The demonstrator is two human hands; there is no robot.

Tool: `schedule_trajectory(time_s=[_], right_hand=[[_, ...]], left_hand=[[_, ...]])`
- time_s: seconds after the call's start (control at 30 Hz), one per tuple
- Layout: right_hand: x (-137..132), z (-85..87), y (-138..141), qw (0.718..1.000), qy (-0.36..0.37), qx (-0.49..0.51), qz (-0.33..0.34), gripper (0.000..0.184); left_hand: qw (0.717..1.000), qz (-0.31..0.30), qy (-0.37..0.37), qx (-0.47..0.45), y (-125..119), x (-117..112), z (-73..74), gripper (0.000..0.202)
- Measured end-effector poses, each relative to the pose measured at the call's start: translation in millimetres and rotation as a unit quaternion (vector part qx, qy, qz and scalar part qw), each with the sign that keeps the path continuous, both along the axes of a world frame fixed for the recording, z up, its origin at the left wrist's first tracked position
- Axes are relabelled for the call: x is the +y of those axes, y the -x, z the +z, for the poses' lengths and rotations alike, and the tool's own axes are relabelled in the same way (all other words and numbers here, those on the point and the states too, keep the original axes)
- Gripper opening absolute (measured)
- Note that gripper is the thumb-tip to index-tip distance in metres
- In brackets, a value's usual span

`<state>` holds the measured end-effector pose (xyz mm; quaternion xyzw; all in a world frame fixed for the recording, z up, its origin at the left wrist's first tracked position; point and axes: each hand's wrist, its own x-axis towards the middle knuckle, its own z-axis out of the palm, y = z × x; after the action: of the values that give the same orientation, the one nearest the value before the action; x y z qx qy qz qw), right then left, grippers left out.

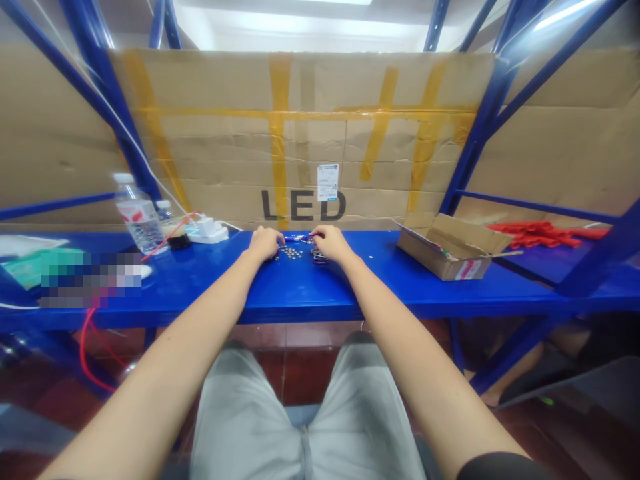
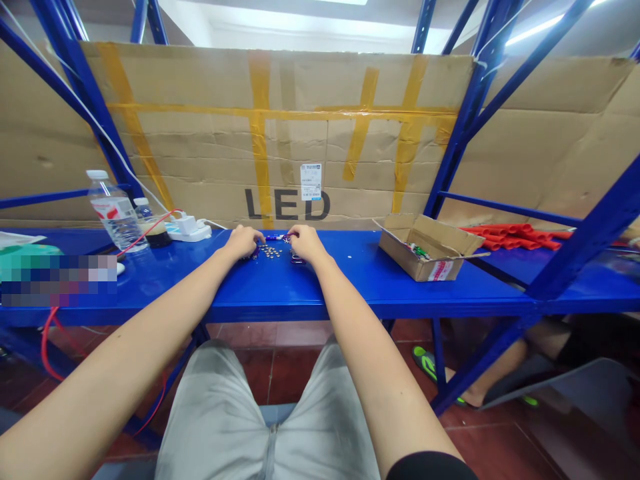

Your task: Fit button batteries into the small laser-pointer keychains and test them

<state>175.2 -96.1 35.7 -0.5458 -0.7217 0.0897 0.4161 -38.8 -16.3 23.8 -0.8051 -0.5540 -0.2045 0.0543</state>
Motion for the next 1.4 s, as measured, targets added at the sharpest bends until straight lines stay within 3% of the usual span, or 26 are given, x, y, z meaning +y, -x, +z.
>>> schedule_trajectory(time_s=[0.2, 0.4, 0.5, 0.67, 0.77, 0.83, 1.03, 1.27, 1.4], right_hand=[[2, -0.6, 0, 1.0, 0.002, 0.013, 0.006, 0.027], [4, -1.8, 2, 0.994, 0.038, 0.099, 0.035, 0.026], [4, -2.1, 2, 0.99, 0.042, 0.129, 0.043, 0.023], [4, -2.3, 1, 0.992, 0.04, 0.114, 0.039, 0.021], [2, -0.9, 3, 0.992, 0.048, 0.115, 0.035, 0.022], [1, 0.4, 4, 0.991, 0.055, 0.118, 0.032, 0.022], [-1, 1.0, 4, 0.991, 0.059, 0.113, 0.034, 0.021], [1, -1.4, 3, 0.992, 0.057, 0.104, 0.039, 0.023], [1, -1.5, 3, 0.992, 0.059, 0.104, 0.042, 0.024]], left_hand=[[1.0, 0.002, -0.006, -0.003, 0, -3, 0.5, 0.037], [0.982, -0.042, -0.01, -0.184, -7, -9, 8.2, 0.031], [0.975, -0.027, -0.012, -0.222, -5, -14, 11.7, 0.027], [0.976, 0.124, -0.033, -0.174, 16, -20, 14.8, 0.026], [0.963, 0.224, 0.02, -0.15, 28, -19, 14.2, 0.026], [0.954, 0.252, 0.06, -0.147, 32, -18, 12.9, 0.034], [0.955, 0.245, 0.088, -0.143, 29, -11, 8.2, 0.047], [0.971, 0.212, 0.082, -0.066, 11, -15, 3.9, 0.084], [0.972, 0.21, 0.09, -0.056, 10, -17, 4.5, 0.075]])
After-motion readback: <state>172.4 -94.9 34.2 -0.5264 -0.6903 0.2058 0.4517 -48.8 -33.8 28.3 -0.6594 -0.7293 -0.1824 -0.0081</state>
